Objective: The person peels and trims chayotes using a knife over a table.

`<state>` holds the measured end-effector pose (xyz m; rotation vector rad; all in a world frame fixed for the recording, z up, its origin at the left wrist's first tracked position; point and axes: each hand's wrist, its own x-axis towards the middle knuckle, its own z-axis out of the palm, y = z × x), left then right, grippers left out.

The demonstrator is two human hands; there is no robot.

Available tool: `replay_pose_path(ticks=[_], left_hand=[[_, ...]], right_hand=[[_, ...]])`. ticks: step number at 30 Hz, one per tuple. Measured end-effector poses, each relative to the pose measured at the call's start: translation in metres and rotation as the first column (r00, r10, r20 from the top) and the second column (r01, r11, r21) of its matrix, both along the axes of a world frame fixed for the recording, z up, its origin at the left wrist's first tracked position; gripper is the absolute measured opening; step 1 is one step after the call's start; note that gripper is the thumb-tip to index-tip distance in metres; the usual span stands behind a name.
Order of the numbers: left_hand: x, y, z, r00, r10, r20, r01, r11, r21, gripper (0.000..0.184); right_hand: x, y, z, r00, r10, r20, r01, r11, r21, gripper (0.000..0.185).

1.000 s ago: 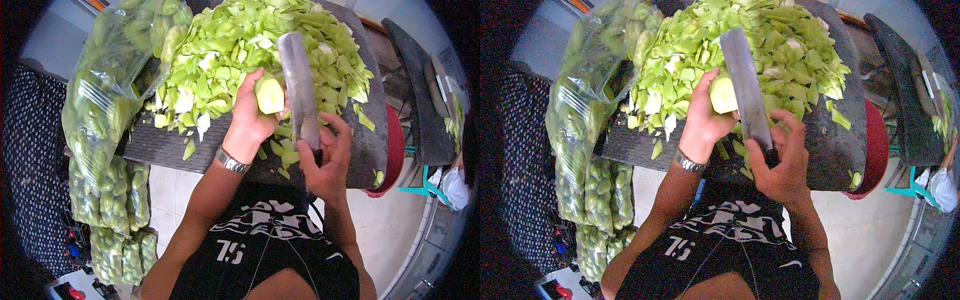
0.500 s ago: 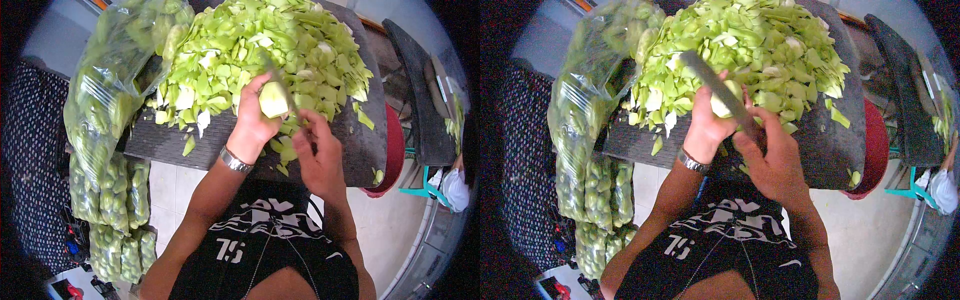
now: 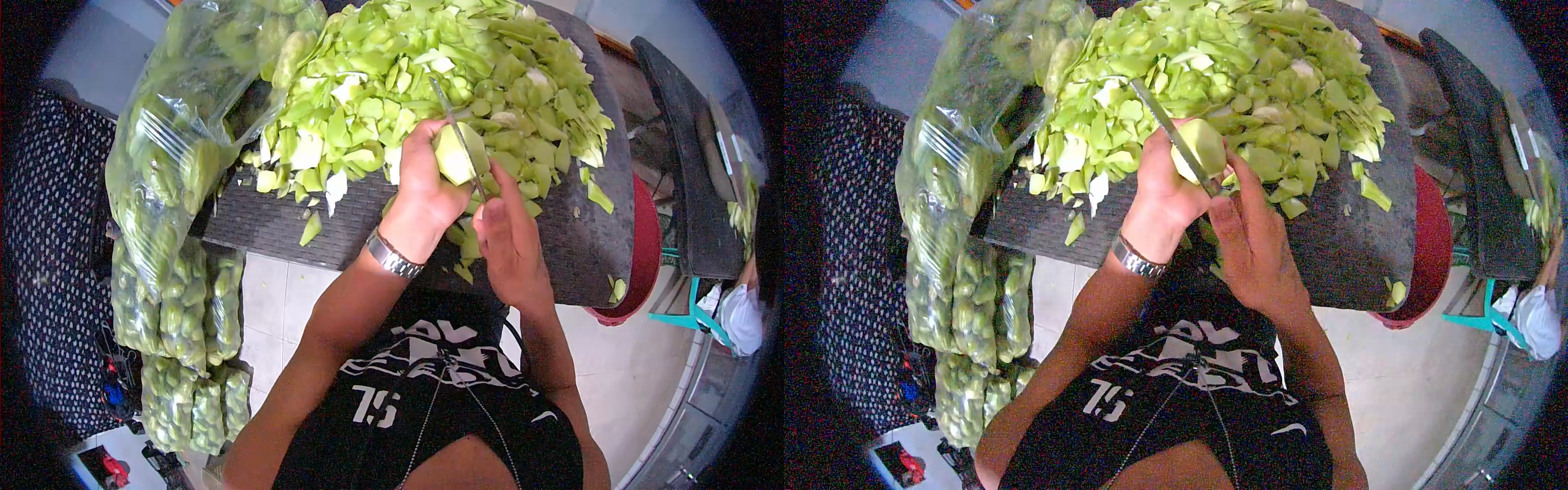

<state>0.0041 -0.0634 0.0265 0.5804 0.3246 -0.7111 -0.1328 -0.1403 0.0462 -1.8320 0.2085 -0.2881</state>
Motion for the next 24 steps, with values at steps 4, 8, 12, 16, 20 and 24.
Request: replay_pose_path(ticks=[4,8,12,16,20,24], left_hand=[[0.000,0.001,-0.001,0.999,-0.004,-0.040,0.000,0.996,-0.091,0.020],[-0.001,0.003,0.001,0.999,-0.031,-0.020,0.028,0.988,-0.150,0.018],[-0.004,0.007,0.005,0.999,-0.046,0.025,0.050,0.980,-0.194,0.017],[-0.006,0.008,0.009,0.987,-0.073,0.143,0.109,0.958,-0.263,0.020],[-0.013,0.007,0.007,0.990,-0.023,0.138,0.058,0.964,-0.259,0.034],[-0.027,0.000,0.010,0.953,0.012,0.303,0.045,0.983,-0.179,0.051]], right_hand=[[0.002,0.004,0.002,1.000,-0.013,0.011,0.013,1.000,-0.009,0.079],[0.003,0.005,0.008,1.000,0.011,0.020,-0.012,1.000,0.022,0.082],[0.004,0.005,0.008,0.996,0.067,0.058,-0.073,0.993,0.093,0.073],[0.005,0.001,0.005,0.994,0.101,0.038,-0.105,0.988,0.112,0.066],[0.009,-0.005,0.004,0.995,0.104,0.001,-0.103,0.992,0.074,0.063],[0.010,-0.008,0.001,0.995,0.085,-0.055,-0.083,0.996,0.036,0.061]])
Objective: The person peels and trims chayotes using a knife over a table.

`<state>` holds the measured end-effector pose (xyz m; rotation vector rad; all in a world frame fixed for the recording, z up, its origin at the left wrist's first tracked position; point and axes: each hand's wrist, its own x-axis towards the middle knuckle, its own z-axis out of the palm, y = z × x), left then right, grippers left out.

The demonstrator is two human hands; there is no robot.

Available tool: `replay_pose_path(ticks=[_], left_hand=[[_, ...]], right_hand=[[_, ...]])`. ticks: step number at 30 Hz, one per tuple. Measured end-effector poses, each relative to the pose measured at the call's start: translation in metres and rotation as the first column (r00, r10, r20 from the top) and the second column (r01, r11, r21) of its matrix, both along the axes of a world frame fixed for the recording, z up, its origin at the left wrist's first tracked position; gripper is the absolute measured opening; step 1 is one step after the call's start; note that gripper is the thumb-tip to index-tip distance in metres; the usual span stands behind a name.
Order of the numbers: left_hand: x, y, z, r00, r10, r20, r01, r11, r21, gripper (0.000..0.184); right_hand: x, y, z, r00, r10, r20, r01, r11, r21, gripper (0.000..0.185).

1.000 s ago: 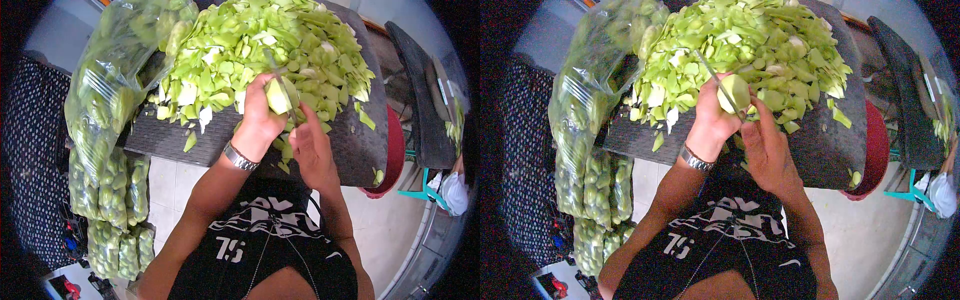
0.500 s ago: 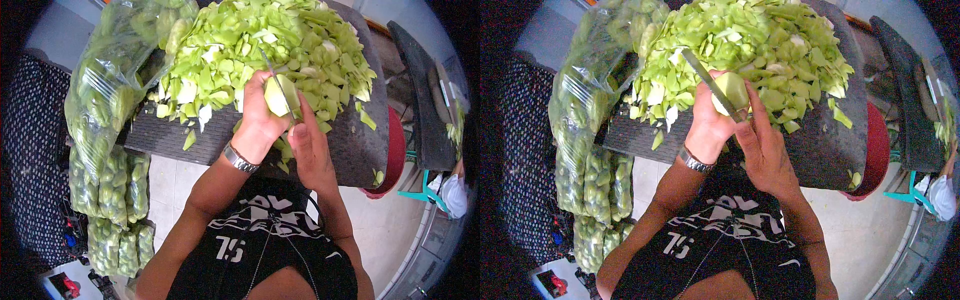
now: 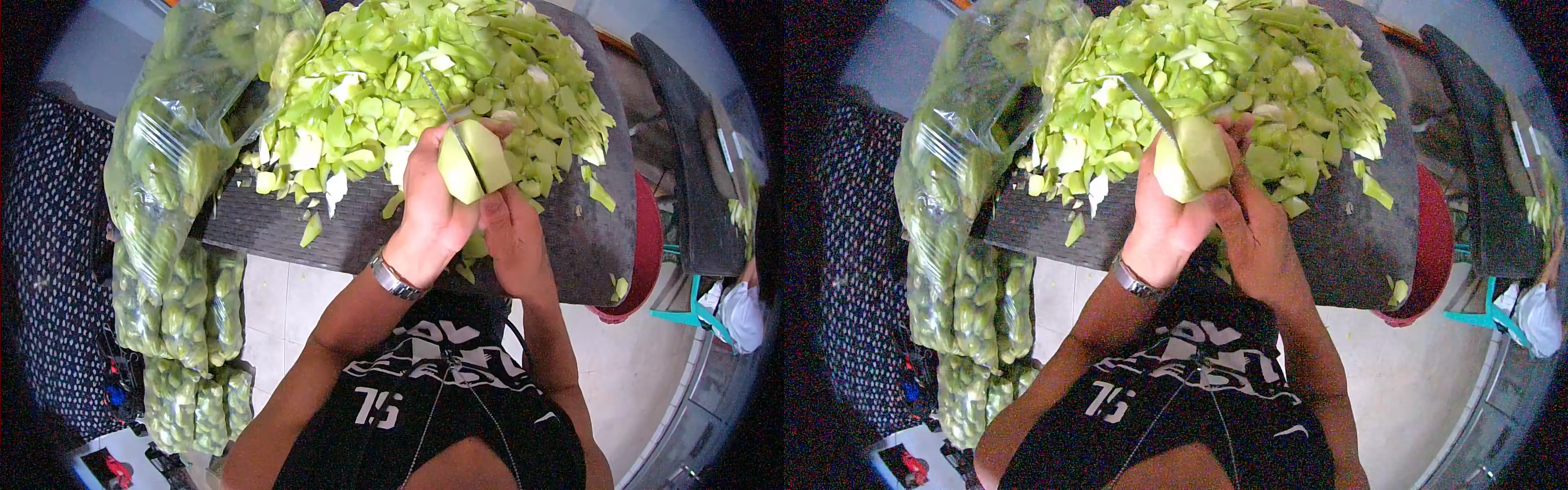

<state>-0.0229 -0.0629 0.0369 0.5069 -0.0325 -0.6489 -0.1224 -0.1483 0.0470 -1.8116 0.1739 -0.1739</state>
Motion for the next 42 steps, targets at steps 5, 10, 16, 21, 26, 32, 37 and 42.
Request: replay_pose_path(ticks=[5,10,16,21,26,32,37,42], left_hand=[[0.006,0.007,0.006,0.991,-0.055,-0.118,0.044,0.995,-0.095,0.069],[0.005,0.035,-0.009,0.951,-0.143,0.273,0.161,0.986,-0.046,0.084],[0.005,0.047,-0.005,0.902,-0.194,0.386,0.174,0.981,0.085,0.102],[-0.007,0.045,-0.004,0.909,-0.125,0.397,0.102,0.992,0.080,0.107],[-0.008,0.051,-0.009,0.918,-0.137,0.371,0.116,0.990,0.077,0.106],[-0.041,0.046,-0.026,0.971,-0.106,0.216,0.053,0.970,0.238,0.096],[-0.032,0.060,0.022,0.706,-0.624,0.335,-0.057,0.421,0.905,0.110],[-0.054,0.148,0.024,0.568,-0.012,0.823,-0.680,0.556,0.478,0.098]], right_hand=[[0.009,-0.016,0.004,0.996,-0.018,0.085,0.024,0.998,-0.063,0.070],[0.002,-0.022,0.026,0.994,0.015,-0.107,-0.048,0.949,-0.311,0.086],[0.004,-0.026,0.016,0.972,0.156,0.176,-0.035,0.837,-0.547,0.091],[-0.001,-0.035,0.016,0.973,0.218,0.077,-0.123,0.770,-0.626,0.090],[-0.002,-0.040,0.025,0.959,0.284,0.001,-0.207,0.699,-0.684,0.088],[0.020,-0.044,0.002,0.926,0.292,0.237,-0.087,0.780,-0.620,0.083],[0.022,-0.049,0.017,0.973,0.209,0.096,-0.116,0.806,-0.580,0.081],[0.018,-0.083,0.023,0.975,0.113,0.190,0.027,0.792,-0.609,0.082]])
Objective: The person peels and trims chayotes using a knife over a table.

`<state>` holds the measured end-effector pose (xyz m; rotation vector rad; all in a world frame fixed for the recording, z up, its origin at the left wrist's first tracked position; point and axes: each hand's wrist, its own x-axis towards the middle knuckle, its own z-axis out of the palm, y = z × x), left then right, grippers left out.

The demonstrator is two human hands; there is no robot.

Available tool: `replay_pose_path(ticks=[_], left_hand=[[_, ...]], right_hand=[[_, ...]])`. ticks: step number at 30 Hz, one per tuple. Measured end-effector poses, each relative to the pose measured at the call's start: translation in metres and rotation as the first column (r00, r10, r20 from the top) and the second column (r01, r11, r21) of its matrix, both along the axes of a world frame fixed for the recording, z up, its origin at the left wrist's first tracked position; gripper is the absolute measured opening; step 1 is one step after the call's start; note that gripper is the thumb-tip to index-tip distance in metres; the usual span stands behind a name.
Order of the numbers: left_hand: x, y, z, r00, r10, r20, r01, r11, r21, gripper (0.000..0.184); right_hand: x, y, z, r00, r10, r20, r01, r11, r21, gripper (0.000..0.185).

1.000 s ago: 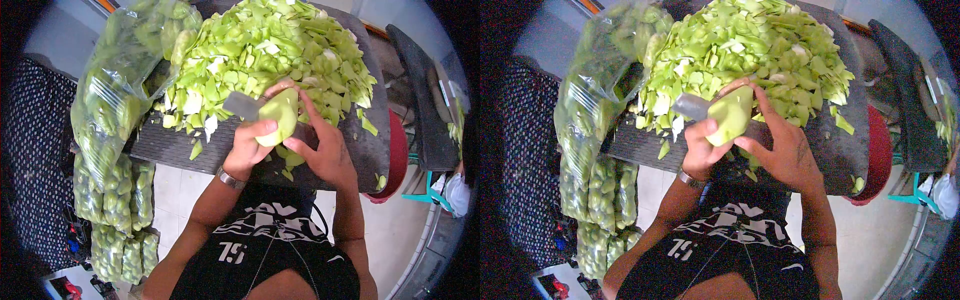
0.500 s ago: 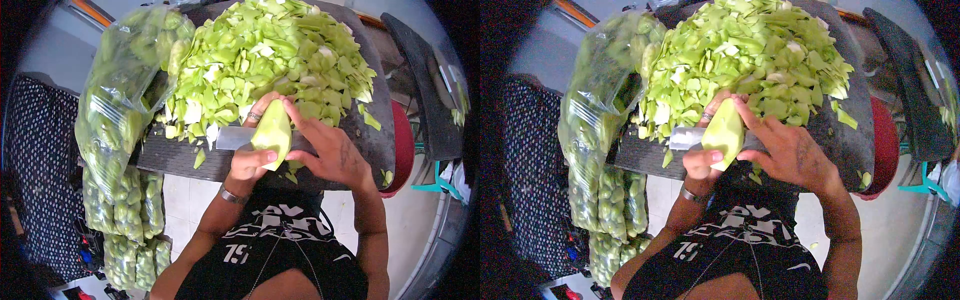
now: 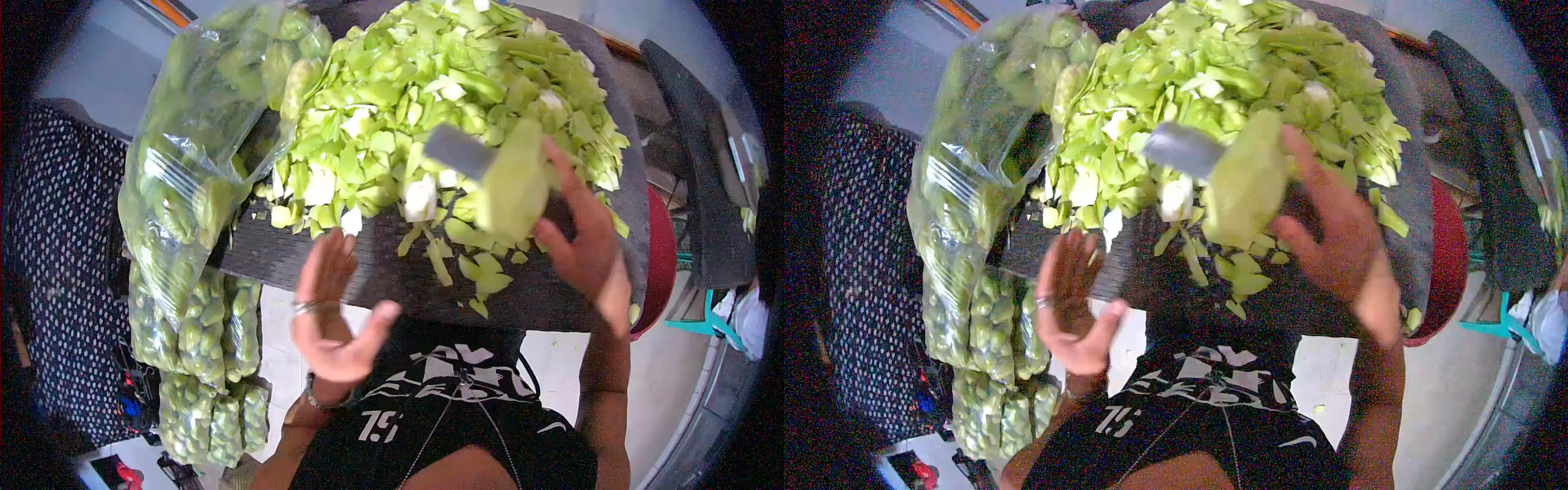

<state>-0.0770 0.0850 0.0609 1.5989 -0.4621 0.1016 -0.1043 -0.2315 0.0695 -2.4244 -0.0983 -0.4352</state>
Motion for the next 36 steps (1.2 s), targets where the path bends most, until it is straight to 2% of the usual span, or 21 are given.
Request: replay_pose_path(ticks=[1,3,4,6,7,8,9,10,11,13,15,16,19,21,22,28,31,36], left_hand=[[0.001,0.008,-0.001,0.993,0.115,0.037,-0.116,0.993,0.037,0.087],[0.013,0.023,0.001,0.977,0.206,0.053,-0.212,0.964,0.163,0.074],[0.020,0.030,0.000,0.974,0.223,-0.041,-0.222,0.975,0.028,0.067],[0.030,0.039,-0.003,0.957,0.230,-0.178,-0.261,0.949,-0.178,0.054],[0.035,0.041,-0.003,0.942,0.165,-0.293,-0.246,0.931,-0.269,0.060],[0.040,0.040,-0.005,0.894,-0.124,-0.430,-0.159,0.810,-0.564,0.065],[0.046,0.042,-0.011,0.801,-0.413,-0.434,-0.138,0.577,-0.805,0.070],[0.049,0.042,-0.019,0.696,-0.598,-0.398,-0.181,0.390,-0.903,0.075],[0.050,0.035,-0.019,0.647,-0.661,-0.380,-0.213,0.322,-0.922,0.080],[0.051,0.029,-0.024,0.617,-0.725,-0.306,-0.166,0.261,-0.951,0.083],[0.050,0.028,-0.025,0.622,-0.730,-0.283,-0.175,0.223,-0.959,0.085],[0.050,0.028,-0.025,0.622,-0.734,-0.273,-0.175,0.210,-0.962,0.085],[0.048,0.029,-0.023,0.607,-0.753,-0.254,-0.191,0.172,-0.966,0.084],[0.046,0.029,-0.024,0.598,-0.766,-0.234,-0.189,0.149,-0.971,0.084],[0.046,0.030,-0.024,0.589,-0.774,-0.233,-0.197,0.143,-0.970,0.083],[0.043,0.027,-0.025,0.553,-0.800,-0.233,-0.215,0.133,-0.968,0.082],[0.040,0.025,-0.025,0.544,-0.807,-0.232,-0.202,0.143,-0.969,0.082],[0.037,0.020,-0.025,0.529,-0.816,-0.232,-0.194,0.150,-0.969,0.081]], right_hand=[[-0.001,-0.005,0.000,1.000,-0.027,0.014,0.027,1.000,0.010,0.082],[-0.001,-0.005,0.006,0.989,-0.139,-0.059,0.148,0.972,0.185,0.079],[0.000,-0.005,0.006,0.977,-0.189,-0.100,0.209,0.942,0.263,0.079],[0.000,-0.007,-0.001,0.957,-0.267,-0.114,0.288,0.922,0.261,0.078],[0.000,-0.009,-0.004,0.945,-0.304,-0.121,0.326,0.909,0.260,0.078],[0.000,-0.007,-0.008,0.940,-0.322,-0.111,0.339,0.915,0.217,0.078],[0.006,-0.006,-0.011,0.941,-0.313,-0.127,0.335,0.913,0.230,0.078],[0.011,-0.004,-0.013,0.941,-0.305,-0.144,0.332,0.911,0.244,0.078],[0.012,-0.003,-0.017,0.938,-0.280,-0.204,0.333,0.892,0.306,0.079],[0.014,0.000,-0.023,0.939,-0.252,-0.233,0.311,0.911,0.269,0.081],[0.014,0.003,-0.031,0.953,-0.248,-0.173,0.263,0.962,0.072,0.083],[0.014,0.005,-0.037,0.939,-0.277,-0.206,0.284,0.959,0.006,0.087],[0.016,0.013,-0.042,0.958,-0.229,-0.174,0.226,0.973,-0.039,0.088],[0.016,0.018,-0.037,0.933,-0.238,-0.270,0.240,0.970,-0.029,0.089],[0.015,0.019,-0.035,0.916,-0.244,-0.319,0.249,0.968,-0.023,0.090],[0.013,0.013,-0.048,0.962,-0.188,-0.196,0.170,0.980,-0.107,0.086],[0.012,0.014,-0.044,0.923,-0.228,-0.311,0.197,0.972,-0.129,0.083],[0.011,0.013,-0.046,0.940,-0.210,-0.267,0.185,0.976,-0.117,0.080]])
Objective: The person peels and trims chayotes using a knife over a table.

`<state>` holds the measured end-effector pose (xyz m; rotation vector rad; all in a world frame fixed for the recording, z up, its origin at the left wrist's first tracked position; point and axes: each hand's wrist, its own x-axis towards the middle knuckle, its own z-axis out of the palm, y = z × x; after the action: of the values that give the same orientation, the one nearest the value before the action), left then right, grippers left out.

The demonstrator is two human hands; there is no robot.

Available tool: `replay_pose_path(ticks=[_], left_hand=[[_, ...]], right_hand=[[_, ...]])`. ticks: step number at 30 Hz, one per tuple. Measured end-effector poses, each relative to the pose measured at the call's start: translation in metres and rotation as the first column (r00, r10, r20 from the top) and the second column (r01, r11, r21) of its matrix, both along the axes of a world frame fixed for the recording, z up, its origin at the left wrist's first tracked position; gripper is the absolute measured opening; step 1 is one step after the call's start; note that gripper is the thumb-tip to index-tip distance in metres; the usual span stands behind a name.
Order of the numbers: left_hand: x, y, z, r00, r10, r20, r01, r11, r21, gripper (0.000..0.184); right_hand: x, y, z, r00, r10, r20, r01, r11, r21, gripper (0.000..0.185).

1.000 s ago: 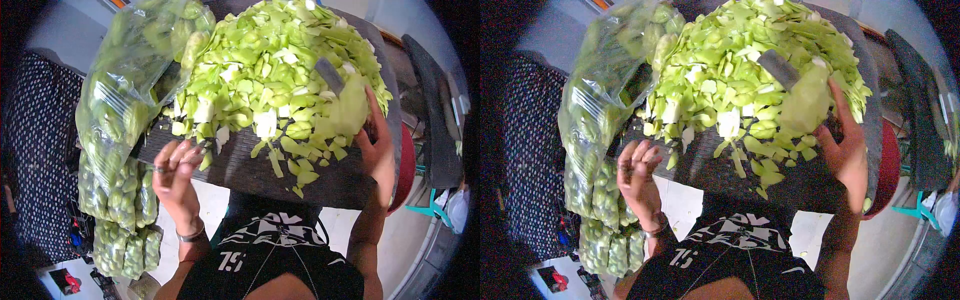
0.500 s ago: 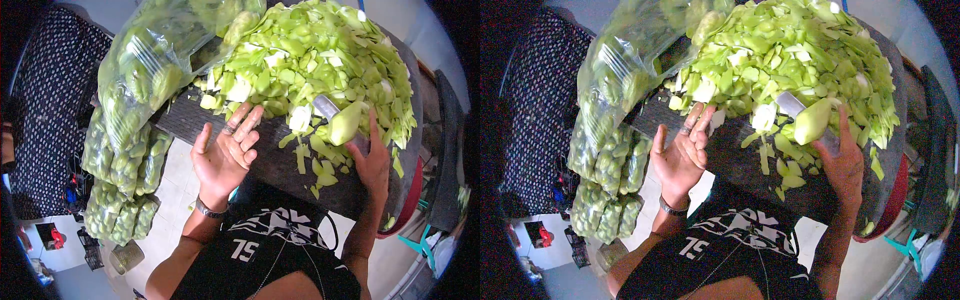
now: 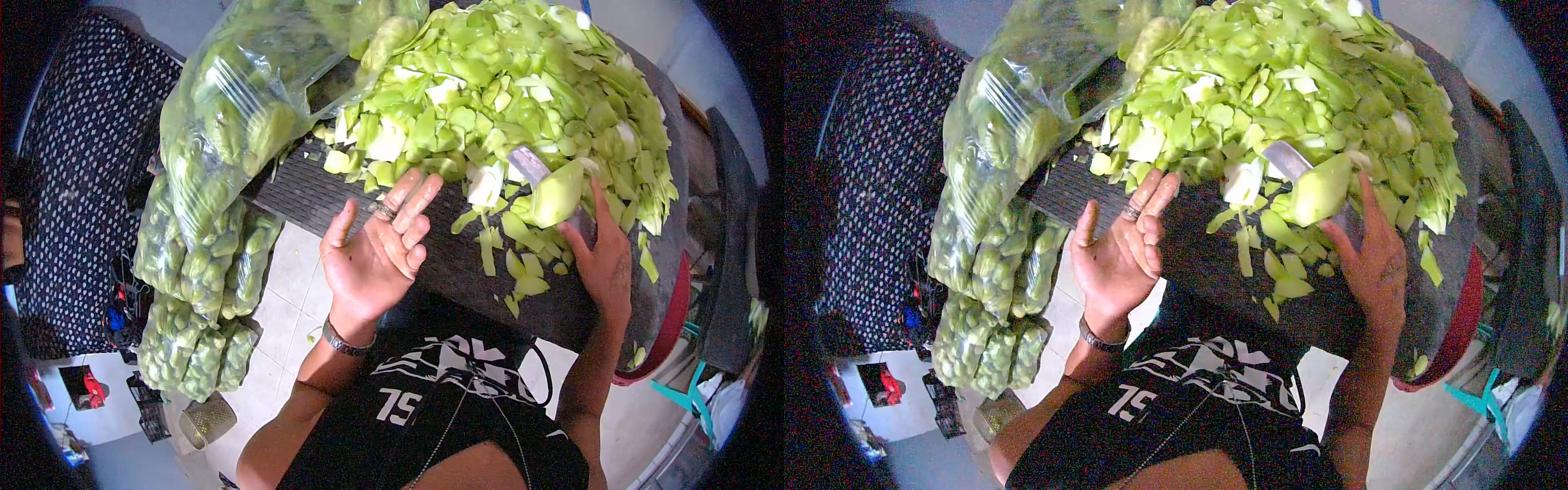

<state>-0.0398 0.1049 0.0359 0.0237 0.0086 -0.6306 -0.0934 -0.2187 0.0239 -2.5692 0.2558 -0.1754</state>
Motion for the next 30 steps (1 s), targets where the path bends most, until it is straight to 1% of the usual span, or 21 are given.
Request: replay_pose_path(ticks=[4,7,10,16,22,24,27,30], left_hand=[[-0.001,-0.003,-0.001,1.000,-0.014,-0.015,0.014,1.000,-0.011,0.080],[-0.001,-0.006,-0.001,1.000,-0.022,-0.023,0.022,1.000,-0.014,0.079],[-0.001,-0.007,-0.002,0.999,-0.026,-0.022,0.026,1.000,-0.010,0.078],[-0.001,-0.007,-0.005,0.999,-0.032,-0.039,0.031,0.999,-0.018,0.075],[-0.001,-0.005,-0.007,0.999,-0.028,-0.034,0.027,0.999,-0.016,0.074],[-0.002,-0.004,-0.008,0.999,-0.026,-0.040,0.025,0.999,-0.028,0.074],[-0.002,-0.004,-0.002,0.997,-0.009,-0.080,0.012,0.999,0.030,0.065],[-0.004,-0.001,-0.011,0.985,0.103,-0.138,-0.063,0.961,0.268,0.067]], right_hand=[[0.000,-0.002,-0.003,1.000,0.014,0.023,-0.014,1.000,0.014,0.080],[0.000,-0.003,-0.003,1.000,0.011,0.007,-0.011,1.000,0.020,0.081],[-0.001,-0.004,-0.004,1.000,-0.012,0.002,0.012,1.000,-0.021,0.081],[0.001,-0.003,-0.005,0.999,-0.024,-0.030,0.024,1.000,0.020,0.083],[0.000,-0.004,-0.011,0.999,-0.013,0.036,0.014,0.999,-0.043,0.081],[0.000,-0.003,-0.008,1.000,-0.019,0.020,0.019,1.000,-0.016,0.080],[0.000,-0.002,-0.006,1.000,-0.025,0.001,0.025,1.000,-0.005,0.080],[0.000,-0.002,-0.006,1.000,-0.029,0.000,0.029,1.000,-0.006,0.079]])
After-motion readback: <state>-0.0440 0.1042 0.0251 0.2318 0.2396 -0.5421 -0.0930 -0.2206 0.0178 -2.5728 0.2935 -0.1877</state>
